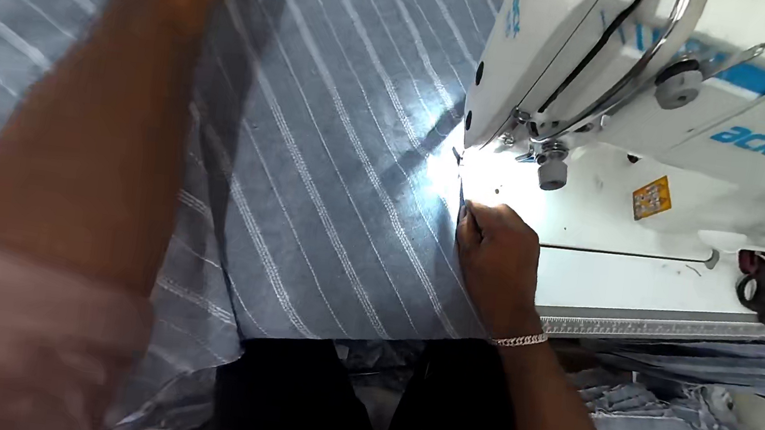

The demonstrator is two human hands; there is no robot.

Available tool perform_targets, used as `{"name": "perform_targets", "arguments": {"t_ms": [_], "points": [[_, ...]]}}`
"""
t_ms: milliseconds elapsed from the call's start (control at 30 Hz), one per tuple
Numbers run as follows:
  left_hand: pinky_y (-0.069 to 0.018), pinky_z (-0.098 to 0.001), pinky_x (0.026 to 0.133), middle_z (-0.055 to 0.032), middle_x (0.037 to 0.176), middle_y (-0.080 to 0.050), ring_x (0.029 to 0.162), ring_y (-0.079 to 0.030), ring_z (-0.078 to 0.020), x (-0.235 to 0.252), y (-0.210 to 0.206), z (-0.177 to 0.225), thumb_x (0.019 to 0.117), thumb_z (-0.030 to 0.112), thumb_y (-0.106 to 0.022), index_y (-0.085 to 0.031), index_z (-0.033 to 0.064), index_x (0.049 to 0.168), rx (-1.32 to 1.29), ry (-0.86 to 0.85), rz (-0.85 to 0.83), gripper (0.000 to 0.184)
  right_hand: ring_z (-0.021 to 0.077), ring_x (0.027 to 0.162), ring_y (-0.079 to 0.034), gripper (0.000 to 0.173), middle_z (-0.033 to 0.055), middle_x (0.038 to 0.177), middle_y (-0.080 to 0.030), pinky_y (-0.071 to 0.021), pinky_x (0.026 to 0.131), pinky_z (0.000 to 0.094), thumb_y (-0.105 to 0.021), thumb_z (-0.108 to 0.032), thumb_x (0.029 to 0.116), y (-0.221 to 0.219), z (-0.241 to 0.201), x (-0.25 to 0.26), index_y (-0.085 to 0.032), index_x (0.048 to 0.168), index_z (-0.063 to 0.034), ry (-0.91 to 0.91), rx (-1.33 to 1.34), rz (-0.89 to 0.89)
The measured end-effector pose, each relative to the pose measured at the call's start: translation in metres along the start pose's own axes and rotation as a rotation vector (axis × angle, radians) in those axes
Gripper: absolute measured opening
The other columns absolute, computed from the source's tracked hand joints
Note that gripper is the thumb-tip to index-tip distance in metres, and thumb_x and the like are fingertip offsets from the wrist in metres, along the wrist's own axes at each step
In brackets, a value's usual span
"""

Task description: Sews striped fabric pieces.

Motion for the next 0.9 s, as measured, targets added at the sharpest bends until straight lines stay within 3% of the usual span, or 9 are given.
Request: {"name": "perform_targets", "arguments": {"t_ms": [33, 67, 167, 267, 333, 500, 600, 767, 900], "points": [[-0.048, -0.0639, 0.083, -0.0267, 0.104, -0.067, 0.098, -0.065, -0.0428, -0.02, 0.007, 0.003, 0.1058, 0.036, -0.05, -0.067, -0.002, 0.112, 0.006, -0.103, 0.0, 0.042, 0.0201, 0.076, -0.069, 0.024, 0.0069, 0.085, -0.07, -0.0576, 0.065, 0.0381, -0.059, -0.018, 0.0995, -0.001, 0.001, 0.001, -0.079, 0.109, -0.0098, -0.008, 0.002, 0.009], [-0.0488, -0.0685, 0.093, -0.0259, 0.12, -0.067, 0.113, -0.064, -0.0451, -0.052, 0.021, 0.017, 0.105, 0.054, -0.047, -0.065, 0.0065, 0.13, 0.049, -0.082, -0.119, 0.057, 0.0199, 0.077, -0.069, 0.024, 0.0067, 0.085, -0.07, -0.0575, 0.065, 0.0384, -0.059, -0.019, 0.0995, -0.002, 0.001, 0.002, -0.08, 0.109, -0.0103, -0.019, 0.004, 0.009], [-0.0182, -0.0933, 0.1, -0.0308, 0.16, -0.035, 0.145, -0.024, -0.0651, -0.16, 0.04, 0.053, 0.0914, 0.079, -0.048, -0.04, 0.0167, 0.159, 0.147, 0.214, -0.454, 0.093, 0.0206, 0.076, -0.069, 0.024, 0.0073, 0.085, -0.07, -0.0574, 0.065, 0.0382, -0.059, -0.018, 0.1, -0.001, 0.002, 0.001, -0.08, 0.11, -0.0095, -0.009, 0.015, 0.02], [-0.0042, -0.0961, 0.098, -0.0257, 0.17, -0.014, 0.15, -0.002, -0.066, -0.174, 0.016, 0.019, 0.086, 0.088, -0.041, -0.029, 0.0177, 0.164, 0.282, 0.266, -0.446, 0.106, 0.0216, 0.075, -0.07, 0.024, 0.0089, 0.084, -0.071, -0.0576, 0.066, 0.0388, -0.06, -0.017, 0.0992, 0.001, 0.002, 0.002, -0.08, 0.11, -0.0086, 0.021, 0.013, 0.01], [-0.0092, -0.0943, 0.101, -0.0259, 0.168, -0.021, 0.15, -0.01, -0.065, -0.133, 0.005, -0.015, 0.0827, 0.094, -0.029, -0.034, 0.02, 0.161, 0.349, 0.156, -0.368, 0.108, 0.0213, 0.077, -0.07, 0.024, 0.0088, 0.085, -0.071, -0.0578, 0.067, 0.0389, -0.059, -0.017, 0.0993, 0.002, 0.002, 0.004, -0.08, 0.111, -0.0095, 0.013, 0.008, -0.004], [-0.0091, -0.0936, 0.103, -0.0325, 0.163, -0.027, 0.148, -0.019, -0.0649, -0.024, -0.022, -0.04, 0.0784, 0.098, -0.028, -0.04, 0.0233, 0.158, 0.38, -0.075, -0.333, 0.11, 0.0183, 0.077, -0.069, 0.025, 0.0059, 0.084, -0.071, -0.0574, 0.067, 0.0365, -0.059, -0.018, 0.0998, -0.001, 0.002, 0.001, -0.08, 0.11, -0.011, -0.007, 0.005, 0.004], [-0.0071, -0.0942, 0.101, -0.0396, 0.152, -0.04, 0.142, -0.026, -0.0687, -0.006, -0.041, -0.004, 0.0864, 0.09, -0.033, -0.033, 0.0151, 0.161, 0.441, 0.055, -0.253, 0.106, 0.0179, 0.076, -0.068, 0.024, 0.0055, 0.085, -0.069, -0.0566, 0.064, 0.036, -0.059, -0.018, 0.1, -0.002, 0.003, -0.001, -0.079, 0.112, -0.0109, -0.024, 0.012, 0.004], [-0.0075, -0.0957, 0.098, -0.0366, 0.158, -0.033, 0.145, -0.022, -0.0669, 0.017, -0.07, -0.013, 0.0837, 0.093, -0.027, -0.028, 0.0122, 0.163, 0.36, 0.349, -0.223, 0.113, 0.0176, 0.074, -0.067, 0.023, 0.0056, 0.085, -0.068, -0.056, 0.063, 0.0343, -0.061, -0.017, 0.0992, -0.003, 0.002, -0.003, -0.079, 0.112, -0.0112, -0.009, -0.008, 0.019], [-0.0112, -0.0937, 0.099, -0.0379, 0.145, -0.049, 0.142, -0.032, -0.0633, 0.036, -0.07, -0.02, 0.0853, 0.088, -0.036, -0.052, 0.0025, 0.142, 0.298, 0.338, -0.196, 0.104, 0.0162, 0.073, -0.065, 0.023, 0.0047, 0.085, -0.067, -0.0549, 0.061, 0.0328, -0.061, -0.016, 0.0992, -0.002, 0.003, -0.001, -0.079, 0.112, -0.0113, -0.005, 0.002, 0.021]]}}
Point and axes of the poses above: each hand's wrist, its own x-axis towards the middle knuckle, its own y-axis out of the back of the hand, z = x × y, the point moved 1 cm from there along x, towards the middle knuckle
